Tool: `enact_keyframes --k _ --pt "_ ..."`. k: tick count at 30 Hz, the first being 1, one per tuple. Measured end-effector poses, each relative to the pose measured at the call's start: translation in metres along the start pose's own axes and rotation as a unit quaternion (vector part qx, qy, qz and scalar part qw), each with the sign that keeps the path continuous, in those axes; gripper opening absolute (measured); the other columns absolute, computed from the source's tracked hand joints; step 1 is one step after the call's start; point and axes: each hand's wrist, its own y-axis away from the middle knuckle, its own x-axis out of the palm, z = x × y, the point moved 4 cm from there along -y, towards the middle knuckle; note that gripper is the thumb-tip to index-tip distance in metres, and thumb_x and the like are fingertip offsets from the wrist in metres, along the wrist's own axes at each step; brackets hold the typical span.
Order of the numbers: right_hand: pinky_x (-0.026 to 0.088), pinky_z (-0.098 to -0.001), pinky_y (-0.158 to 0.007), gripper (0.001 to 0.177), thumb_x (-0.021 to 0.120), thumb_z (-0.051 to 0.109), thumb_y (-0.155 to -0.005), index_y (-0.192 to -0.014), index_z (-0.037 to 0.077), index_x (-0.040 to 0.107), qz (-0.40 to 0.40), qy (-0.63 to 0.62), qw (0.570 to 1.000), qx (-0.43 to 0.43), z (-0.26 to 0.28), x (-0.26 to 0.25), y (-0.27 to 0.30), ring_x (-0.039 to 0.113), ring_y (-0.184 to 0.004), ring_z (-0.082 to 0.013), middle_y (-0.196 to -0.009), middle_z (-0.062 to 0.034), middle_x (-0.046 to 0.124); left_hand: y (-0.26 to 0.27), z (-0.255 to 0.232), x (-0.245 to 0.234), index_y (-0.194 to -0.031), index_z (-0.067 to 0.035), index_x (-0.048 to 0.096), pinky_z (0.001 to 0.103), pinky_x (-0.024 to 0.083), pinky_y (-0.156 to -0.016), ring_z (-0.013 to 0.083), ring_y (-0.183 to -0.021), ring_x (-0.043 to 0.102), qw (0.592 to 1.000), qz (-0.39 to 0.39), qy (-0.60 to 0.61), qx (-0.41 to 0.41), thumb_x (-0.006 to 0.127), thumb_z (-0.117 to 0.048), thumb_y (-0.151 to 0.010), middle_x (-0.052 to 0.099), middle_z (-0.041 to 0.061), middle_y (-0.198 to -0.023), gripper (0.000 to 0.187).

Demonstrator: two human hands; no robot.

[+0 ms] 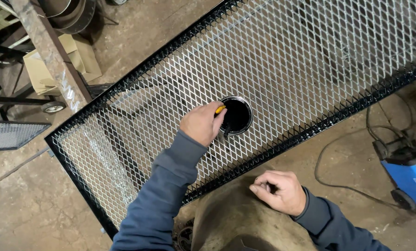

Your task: Painting a metal mesh frame with black paint using a brush.

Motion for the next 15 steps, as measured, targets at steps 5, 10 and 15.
enact_keyframes --k 5,10,15 --pt "0.048 -0.0269 -0.046 0.014 0.082 0.013 -0.081 -0.079 0.004 0.072 0.003 -0.005 1.000 0.006 -0.001 0.000 0.001 0.061 -0.050 -0.0102 -0.063 -0.0021 0.067 0.001 0.001 0.002 -0.110 -0.008 0.072 0.041 0.058 -0.066 0.0288 -0.074 0.072 1.000 0.008 -0.005 0.001 0.072 -0.028 -0.098 0.073 0.012 -0.082 0.024" --pt "0.048 -0.0270 -0.047 0.014 0.082 0.013 -0.081 -0.079 0.004 0.071 0.002 -0.002 1.000 0.002 0.000 -0.001 0.002 0.061 -0.051 -0.0102 -0.063 -0.0024 0.067 0.004 -0.010 -0.011 -0.110 -0.007 0.071 0.040 0.058 -0.066 0.0289 -0.073 0.072 1.000 -0.020 0.018 -0.001 0.071 -0.025 -0.097 0.074 0.013 -0.084 0.022" --pt "0.049 -0.0268 -0.047 0.013 0.082 0.013 -0.081 -0.079 0.004 0.072 0.012 0.003 1.000 -0.018 0.005 -0.001 -0.003 0.062 -0.051 -0.0105 -0.063 -0.0029 0.068 0.034 -0.006 -0.013 -0.110 -0.004 0.067 0.036 0.059 -0.068 0.0245 -0.074 0.073 0.983 -0.112 0.120 -0.076 0.066 -0.022 -0.100 0.073 0.014 -0.087 0.021"
